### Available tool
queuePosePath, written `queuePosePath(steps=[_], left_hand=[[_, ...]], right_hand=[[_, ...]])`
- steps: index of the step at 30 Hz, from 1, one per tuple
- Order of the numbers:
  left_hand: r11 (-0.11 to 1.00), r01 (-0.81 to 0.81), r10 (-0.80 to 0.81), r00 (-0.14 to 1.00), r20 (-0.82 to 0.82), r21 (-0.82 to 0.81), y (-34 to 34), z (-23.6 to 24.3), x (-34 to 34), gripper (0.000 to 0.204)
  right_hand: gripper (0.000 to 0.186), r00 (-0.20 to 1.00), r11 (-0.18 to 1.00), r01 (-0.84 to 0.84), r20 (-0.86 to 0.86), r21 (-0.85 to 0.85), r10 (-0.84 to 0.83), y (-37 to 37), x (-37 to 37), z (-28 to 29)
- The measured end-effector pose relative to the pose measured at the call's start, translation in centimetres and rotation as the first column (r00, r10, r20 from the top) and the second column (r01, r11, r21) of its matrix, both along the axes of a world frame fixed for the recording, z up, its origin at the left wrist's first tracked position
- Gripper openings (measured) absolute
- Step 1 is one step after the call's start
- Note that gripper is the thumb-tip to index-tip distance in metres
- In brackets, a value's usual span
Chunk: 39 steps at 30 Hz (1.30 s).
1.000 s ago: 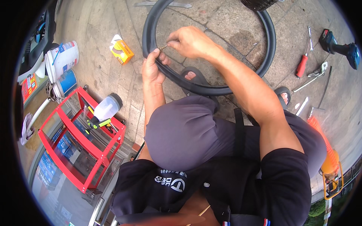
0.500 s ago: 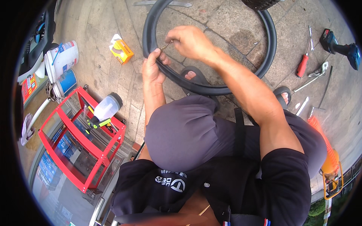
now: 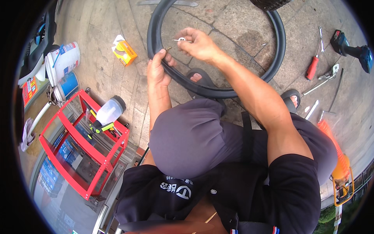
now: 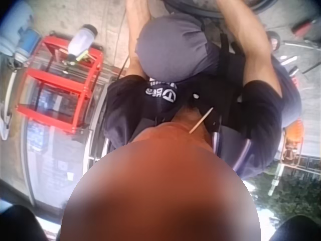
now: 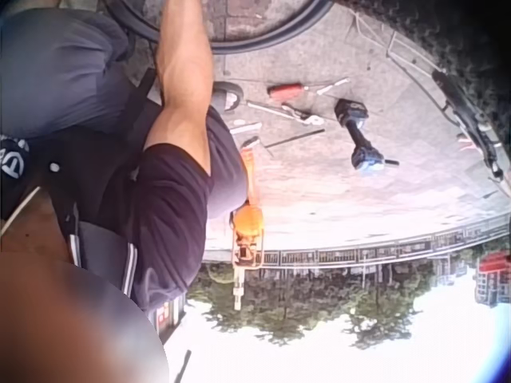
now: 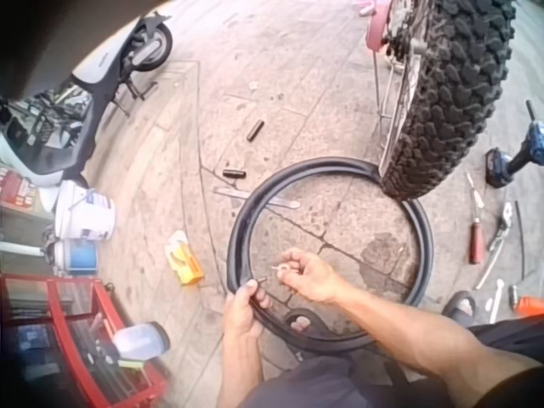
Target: The person removes the tire from a bicycle wheel using tire levers, then removes the inner tube. They install a new valve stem into the inner tube and reinsert the tube into the tire, seating the tire back onto the rim.
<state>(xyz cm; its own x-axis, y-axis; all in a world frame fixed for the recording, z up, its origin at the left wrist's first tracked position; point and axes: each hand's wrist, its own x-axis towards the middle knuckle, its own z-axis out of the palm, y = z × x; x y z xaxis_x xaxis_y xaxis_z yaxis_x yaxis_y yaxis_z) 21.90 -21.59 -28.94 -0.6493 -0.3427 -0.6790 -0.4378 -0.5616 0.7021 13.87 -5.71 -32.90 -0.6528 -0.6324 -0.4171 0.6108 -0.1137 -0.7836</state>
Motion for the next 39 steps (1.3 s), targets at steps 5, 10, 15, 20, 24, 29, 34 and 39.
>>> queuePosePath(steps=[5, 10, 15, 20, 24, 29, 34, 39], left_hand=[[1.000, 0.017, -0.017, 1.000, -0.009, -0.019, 0.1, -0.1, -0.1, 0.010], [0.999, 0.010, -0.011, 1.000, -0.013, -0.041, 0.2, 0.1, 0.0, 0.010], [1.000, 0.002, -0.002, 1.000, -0.010, -0.026, -0.7, 0.1, -0.1, 0.011], [0.999, 0.006, -0.006, 1.000, -0.004, -0.054, -2.3, -0.7, -0.1, 0.013], [0.998, 0.019, -0.018, 1.000, 0.021, -0.063, -4.0, -1.9, -0.3, 0.014], [0.971, 0.010, 0.009, 0.997, 0.079, -0.237, -6.3, -3.6, -1.2, 0.016], [0.707, 0.001, 0.092, 0.991, 0.093, -0.707, -6.1, -4.4, -2.0, 0.046], [0.802, 0.191, -0.228, 0.974, 0.005, -0.565, -3.3, -2.9, -3.5, 0.044]], right_hand=[[0.023, 0.976, 0.986, 0.015, -0.219, 0.166, 0.022, -0.8, 0.7, 0.7], [0.020, 0.962, 0.963, 0.001, -0.264, 0.270, 0.073, -0.7, 0.7, 1.7], [0.022, 0.984, 0.983, 0.083, -0.167, 0.162, -0.055, -0.2, 0.6, 0.5], [0.024, 0.990, 0.990, 0.121, 0.085, -0.072, -0.114, 0.4, 0.3, 0.0], [0.023, 0.989, 0.986, 0.133, 0.076, -0.097, -0.126, 0.5, 0.1, 0.2], [0.022, 0.987, 0.981, 0.154, 0.058, -0.117, -0.148, 0.6, -0.1, 0.3], [0.021, 0.987, 0.976, 0.160, 0.030, -0.150, -0.157, 1.1, -0.7, 0.7], [0.021, 0.977, 0.971, 0.212, 0.039, -0.112, -0.209, 2.7, -0.7, 2.0]])
